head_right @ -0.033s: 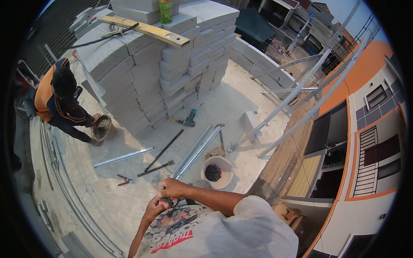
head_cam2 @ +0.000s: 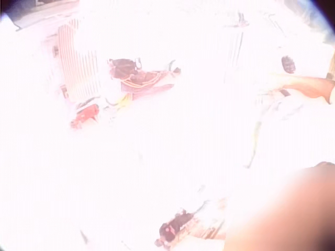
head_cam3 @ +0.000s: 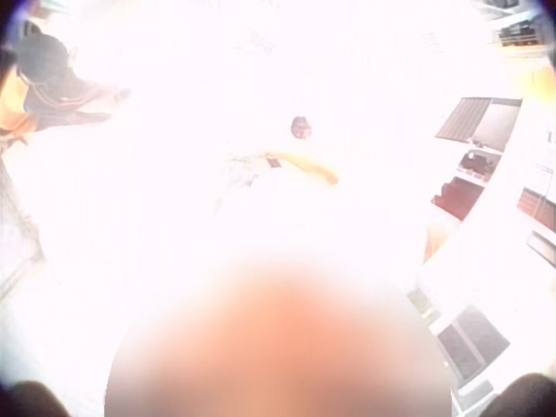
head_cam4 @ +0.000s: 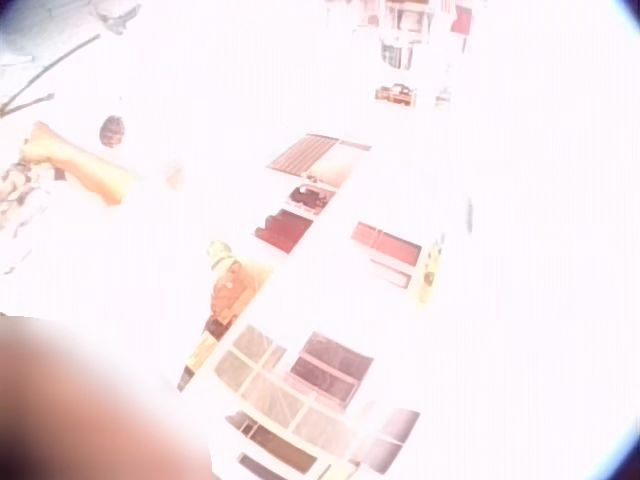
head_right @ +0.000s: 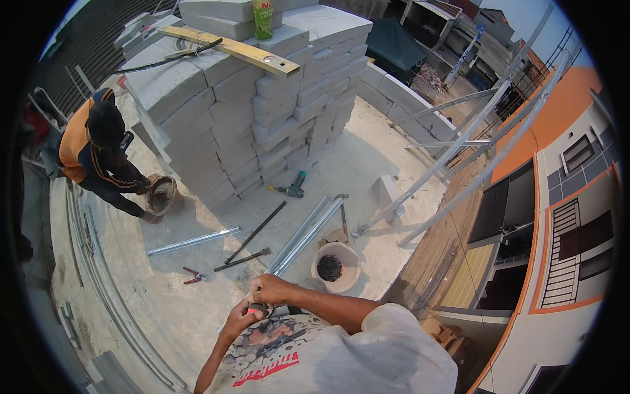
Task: The person measures distances on a rooftop using a tape measure, then uses tin snips to cut a metal strip. The person handles the tape measure and metal strip, and cuts the strip into smaller pieces.
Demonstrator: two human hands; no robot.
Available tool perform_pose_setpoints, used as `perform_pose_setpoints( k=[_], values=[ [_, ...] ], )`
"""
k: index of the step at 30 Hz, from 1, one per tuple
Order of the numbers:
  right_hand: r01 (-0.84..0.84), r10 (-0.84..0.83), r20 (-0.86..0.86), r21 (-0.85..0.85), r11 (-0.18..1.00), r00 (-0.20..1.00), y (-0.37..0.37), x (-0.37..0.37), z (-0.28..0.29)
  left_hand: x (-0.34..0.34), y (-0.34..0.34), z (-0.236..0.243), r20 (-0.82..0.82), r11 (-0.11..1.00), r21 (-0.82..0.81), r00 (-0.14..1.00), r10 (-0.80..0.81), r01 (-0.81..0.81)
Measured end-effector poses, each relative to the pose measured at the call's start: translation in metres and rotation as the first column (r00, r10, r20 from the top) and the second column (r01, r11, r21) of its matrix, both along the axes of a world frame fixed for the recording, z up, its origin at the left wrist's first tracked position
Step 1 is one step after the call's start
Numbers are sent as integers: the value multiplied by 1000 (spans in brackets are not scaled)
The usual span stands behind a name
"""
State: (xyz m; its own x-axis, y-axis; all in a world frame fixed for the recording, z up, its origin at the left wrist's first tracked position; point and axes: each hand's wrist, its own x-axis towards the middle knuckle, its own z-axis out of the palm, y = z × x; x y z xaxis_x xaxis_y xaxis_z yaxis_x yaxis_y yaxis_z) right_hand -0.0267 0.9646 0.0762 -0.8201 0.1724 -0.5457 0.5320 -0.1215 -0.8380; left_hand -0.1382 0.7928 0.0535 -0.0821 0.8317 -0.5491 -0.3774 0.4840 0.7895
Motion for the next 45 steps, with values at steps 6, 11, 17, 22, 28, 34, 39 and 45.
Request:
perform_pose_setpoints(
  k=[6, 11, 17, 22, 28, 34, 39, 45],
  values=[
    [63, -38, -67, 418, 906, 997, -15, -14, 7, -27, -1, -8, -188, 996, 11, 978, -87, 90],
    [146, -27, -235, 505, 851, 972, -39, -25, -8, -39, -27, -17, -30, 993, 111, 999, 29, -26],
    [-38, 30, 138, 56, 998, 990, -60, -44, -33, -62, -63, -22, -79, 999, 49, 997, -10, 14],
    [291, -251, -181, 244, 925, 951, -83, -68, -23, -74, -55, -29, 203, 954, 60, 939, 278, -295],
    [66, 109, -239, 623, 780, 965, -97, -101, 8, -105, -41, -21, 547, 845, 136, 751, 371, -517],
    [77, 155, -257, 707, 703, 954, -35, -155, 63, -135, -20, 19, 453, 858, 331, 864, 220, -392],
    [438, 228, -558, 796, 417, 798, 102, -247, 136, -151, -12, 5, -70, 836, 269, 856, 512, -478],
    [461, 310, -441, 888, 11, 842, 251, -397, 201, -152, -74, -85, -269, 406, -105, 419, 867, -908]
  ],
)
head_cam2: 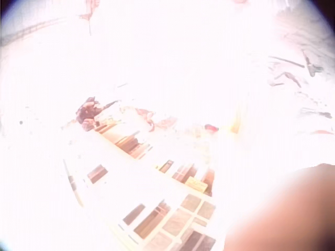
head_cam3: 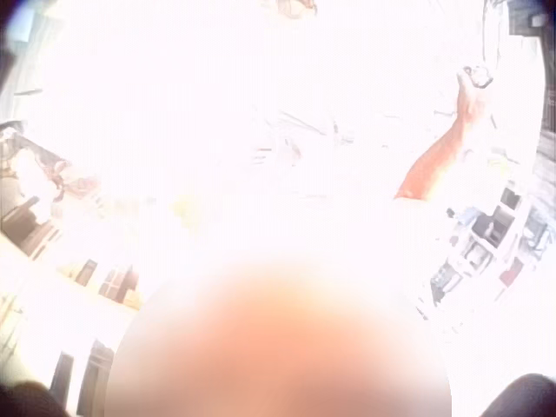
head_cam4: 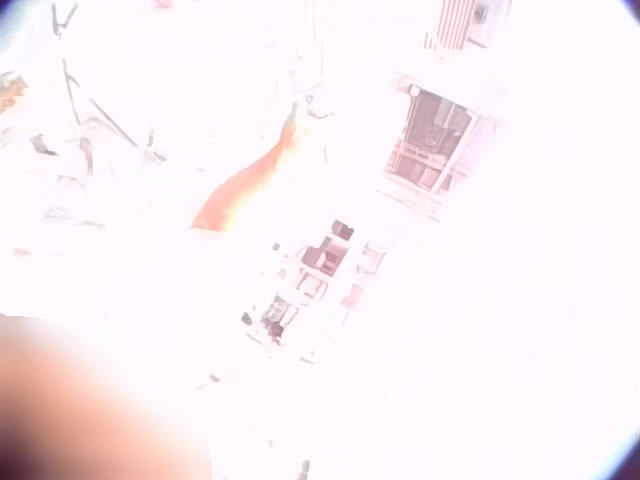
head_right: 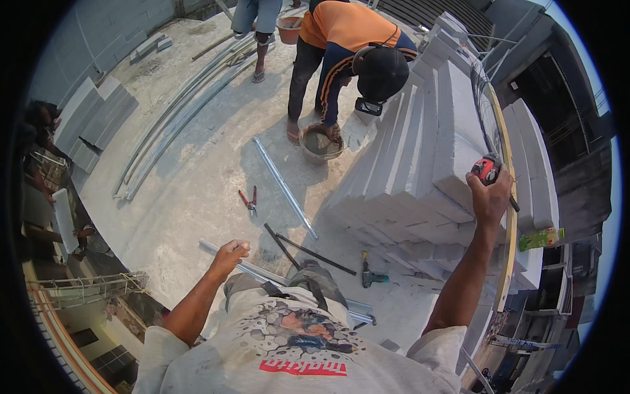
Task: The person measures distances on a rooftop using a tape measure, then uses tin snips to cut a metal strip. The person handles the tape measure and metal strip, and cuts the strip into smaller pieces.
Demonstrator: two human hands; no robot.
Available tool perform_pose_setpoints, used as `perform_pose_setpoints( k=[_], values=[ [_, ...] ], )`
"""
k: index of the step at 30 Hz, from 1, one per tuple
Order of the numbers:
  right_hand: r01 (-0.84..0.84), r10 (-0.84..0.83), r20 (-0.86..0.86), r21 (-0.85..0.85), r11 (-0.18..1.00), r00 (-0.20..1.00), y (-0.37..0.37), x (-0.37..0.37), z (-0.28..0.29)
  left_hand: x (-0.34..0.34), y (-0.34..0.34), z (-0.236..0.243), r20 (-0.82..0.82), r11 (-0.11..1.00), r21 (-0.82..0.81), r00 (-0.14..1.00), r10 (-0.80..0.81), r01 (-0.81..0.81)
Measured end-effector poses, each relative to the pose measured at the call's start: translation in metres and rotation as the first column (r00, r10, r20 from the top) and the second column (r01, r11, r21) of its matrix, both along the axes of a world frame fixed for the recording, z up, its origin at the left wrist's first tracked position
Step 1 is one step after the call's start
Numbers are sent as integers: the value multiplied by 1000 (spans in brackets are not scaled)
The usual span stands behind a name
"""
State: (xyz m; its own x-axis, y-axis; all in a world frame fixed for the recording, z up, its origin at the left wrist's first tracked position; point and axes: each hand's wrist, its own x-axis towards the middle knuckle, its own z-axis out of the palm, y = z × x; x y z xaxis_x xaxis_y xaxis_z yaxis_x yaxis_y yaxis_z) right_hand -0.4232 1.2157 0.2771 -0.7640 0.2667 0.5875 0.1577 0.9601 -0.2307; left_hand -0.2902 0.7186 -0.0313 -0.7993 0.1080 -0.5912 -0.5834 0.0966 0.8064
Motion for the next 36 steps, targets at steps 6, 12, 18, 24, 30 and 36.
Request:
perform_pose_setpoints(
  k=[6, 12, 18, 24, 30, 36],
  values=[
    [-1, 101, 339, -284, 959, 935, 97, -67, -15, 82, 21, -29, 132, 558, -48, 548, 826, -829],
    [-24, 31, 73, -99, 995, 997, 101, -78, -41, 159, 130, -45, 357, 720, -130, 645, 675, -682],
    [169, -173, -118, -50, 984, 978, 74, -59, -54, 209, 103, -59, 246, 777, -116, 740, 626, -619],
    [78, -129, -262, -196, 977, 957, 85, -61, -71, 249, -56, -36, 164, 804, -392, 826, 539, -447],
    [116, -167, -82, -431, 895, 983, 113, -82, -67, 239, -157, 28, -154, 547, -370, 630, 761, -751],
    [196, -236, -172, -219, 956, 957, 129, -91, -74, 257, -121, -4, -107, 605, -302, 657, 747, -737]
  ],
)
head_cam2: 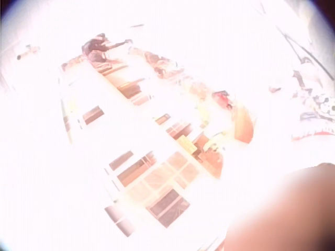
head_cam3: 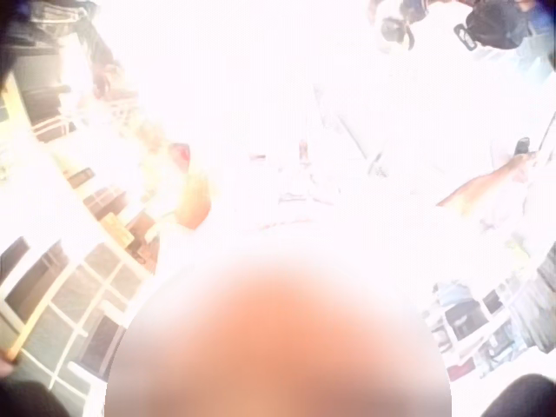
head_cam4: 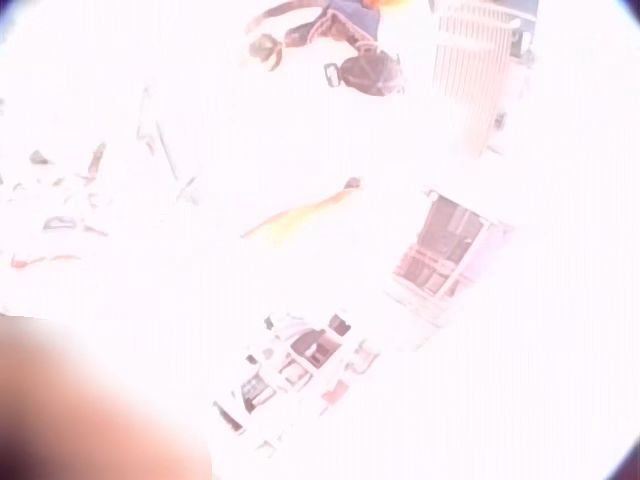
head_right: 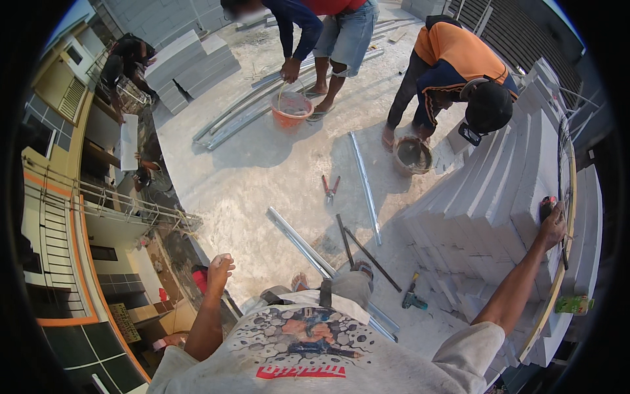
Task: The person measures distances on a rooftop using a tape measure, then uses tin snips to cut a metal strip. The person handles the tape measure and metal strip, and cuts the strip into smaller pieces.
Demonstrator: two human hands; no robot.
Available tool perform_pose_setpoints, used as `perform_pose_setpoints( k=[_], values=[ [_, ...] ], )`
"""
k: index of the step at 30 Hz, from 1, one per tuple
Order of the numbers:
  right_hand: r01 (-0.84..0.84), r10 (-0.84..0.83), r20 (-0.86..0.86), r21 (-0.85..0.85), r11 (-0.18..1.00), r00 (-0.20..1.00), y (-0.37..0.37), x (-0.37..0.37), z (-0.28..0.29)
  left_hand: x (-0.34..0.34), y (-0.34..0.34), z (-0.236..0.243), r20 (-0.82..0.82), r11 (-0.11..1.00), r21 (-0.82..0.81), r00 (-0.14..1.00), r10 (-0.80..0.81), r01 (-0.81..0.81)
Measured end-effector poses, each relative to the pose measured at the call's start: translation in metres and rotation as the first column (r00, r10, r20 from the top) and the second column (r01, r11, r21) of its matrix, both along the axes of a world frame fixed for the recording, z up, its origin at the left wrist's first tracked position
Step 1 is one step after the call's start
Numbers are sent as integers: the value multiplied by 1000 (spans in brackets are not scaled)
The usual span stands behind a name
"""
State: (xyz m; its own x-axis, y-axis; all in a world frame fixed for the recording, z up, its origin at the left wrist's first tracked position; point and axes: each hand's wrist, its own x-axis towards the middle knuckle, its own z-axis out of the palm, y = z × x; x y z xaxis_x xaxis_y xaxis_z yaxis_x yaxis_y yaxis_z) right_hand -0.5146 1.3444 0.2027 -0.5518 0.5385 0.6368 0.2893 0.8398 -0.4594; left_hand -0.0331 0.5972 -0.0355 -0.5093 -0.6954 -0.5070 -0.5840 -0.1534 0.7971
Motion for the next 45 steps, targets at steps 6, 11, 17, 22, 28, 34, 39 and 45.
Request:
perform_pose_setpoints(
  k=[6, 11, 17, 22, 28, 34, 39, 45],
  values=[
    [155, -108, -166, 298, 942, 980, -52, 49, -27, 28, 58, -52, 122, 915, 66, 907, -404, 399],
    [-40, 19, 68, 321, 946, 997, -151, 148, -147, 16, 27, -58, 106, 931, 53, 925, -366, 362],
    [-233, 600, 768, -555, 798, 224, -226, 321, -322, 1, -42, -46, 72, 937, -54, 937, -342, 346],
    [-277, 704, 662, -749, 602, -259, -233, 421, -401, 10, -57, -44, 101, 930, -66, 930, -355, 362],
    [82, 608, 771, -605, 792, -191, -255, 373, -397, 18, -31, -29, 131, 913, 3, 905, -405, 409],
    [-214, 684, 665, -652, 728, 300, -303, 243, -363, 24, -21, -29, 168, 898, 10, 884, -436, 441],
    [-416, 676, 721, -573, 706, 153, -384, 195, -340, 23, -51, -44, 70, 944, -22, 942, -328, 330],
    [-463, 528, 826, -552, 693, -195, -476, 187, -388, 8, -101, -39, 62, 972, 35, 970, -233, 231]
  ],
)
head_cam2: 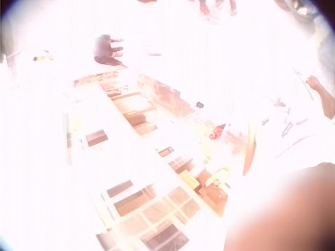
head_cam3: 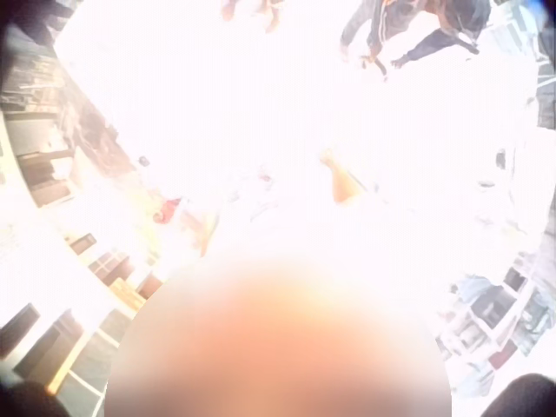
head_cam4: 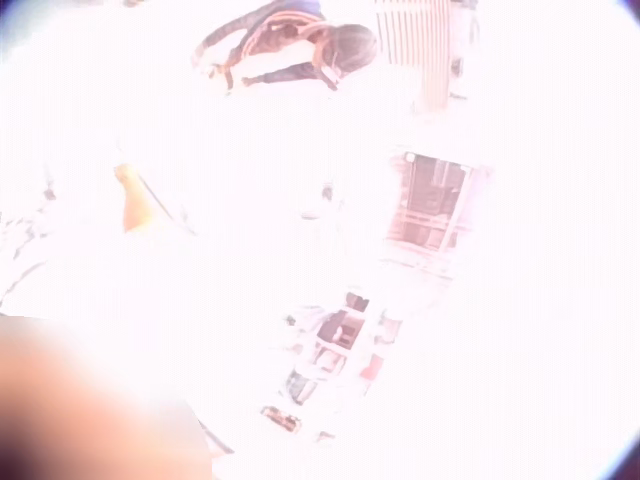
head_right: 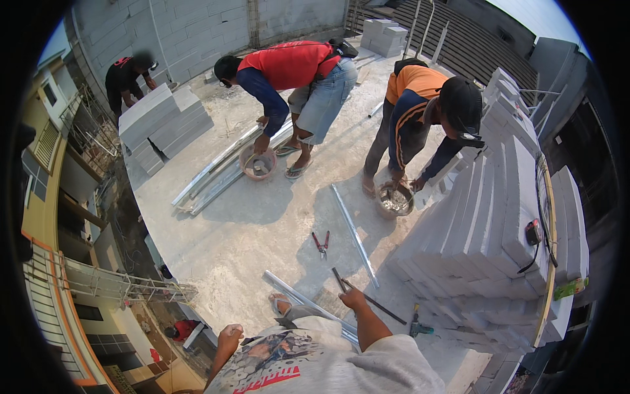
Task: The person measures distances on a rooftop using a tape measure, then uses tin snips to cut a metal strip. The person handles the tape measure and metal strip, and cuts the strip into smaller pieces.
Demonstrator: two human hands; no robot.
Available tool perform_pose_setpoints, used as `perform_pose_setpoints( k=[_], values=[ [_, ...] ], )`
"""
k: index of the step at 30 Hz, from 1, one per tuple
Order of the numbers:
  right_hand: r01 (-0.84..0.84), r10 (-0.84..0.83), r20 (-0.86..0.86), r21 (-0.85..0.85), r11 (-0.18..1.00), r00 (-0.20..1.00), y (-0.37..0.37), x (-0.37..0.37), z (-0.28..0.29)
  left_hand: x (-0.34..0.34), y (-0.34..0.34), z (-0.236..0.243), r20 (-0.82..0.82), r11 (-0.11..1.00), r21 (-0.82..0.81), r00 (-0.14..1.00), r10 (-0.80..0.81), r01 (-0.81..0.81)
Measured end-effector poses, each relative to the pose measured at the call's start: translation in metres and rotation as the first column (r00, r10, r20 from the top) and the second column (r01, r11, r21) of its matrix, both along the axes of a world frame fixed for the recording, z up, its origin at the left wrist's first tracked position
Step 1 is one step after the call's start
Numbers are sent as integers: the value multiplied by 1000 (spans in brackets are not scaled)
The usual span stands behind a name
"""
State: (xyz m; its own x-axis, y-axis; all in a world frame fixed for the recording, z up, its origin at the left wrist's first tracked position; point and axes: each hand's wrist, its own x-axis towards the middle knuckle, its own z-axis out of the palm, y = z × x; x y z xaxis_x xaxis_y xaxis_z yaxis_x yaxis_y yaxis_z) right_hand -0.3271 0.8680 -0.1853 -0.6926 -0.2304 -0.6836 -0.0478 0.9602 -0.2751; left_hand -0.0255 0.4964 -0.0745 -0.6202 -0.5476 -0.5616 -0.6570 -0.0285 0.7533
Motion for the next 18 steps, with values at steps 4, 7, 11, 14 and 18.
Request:
perform_pose_setpoints(
  k=[4, 7, 11, 14, 18],
  values=[
    [-107, 107, -6, -87, 990, 994, -45, -7, -26, -35, -44, 12, 46, 999, -41, 998, -30, 32],
    [-5, 2, -21, -124, 992, 1000, -64, -16, -23, -68, -77, 25, 34, 982, -138, 992, -123, 127],
    [60, -54, 55, -105, 993, 997, -83, -38, -5, -110, -113, 37, -23, 982, -155, 993, -116, 111],
    [82, -82, 4, -58, 995, 997, -93, -51, 11, -122, -130, 40, -97, 991, -130, 994, -42, 29],
    [99, -107, -68, -115, 988, 992, -106, -63, 28, -115, -131, 33, -43, 997, -75, 999, -11, 7]
  ],
)
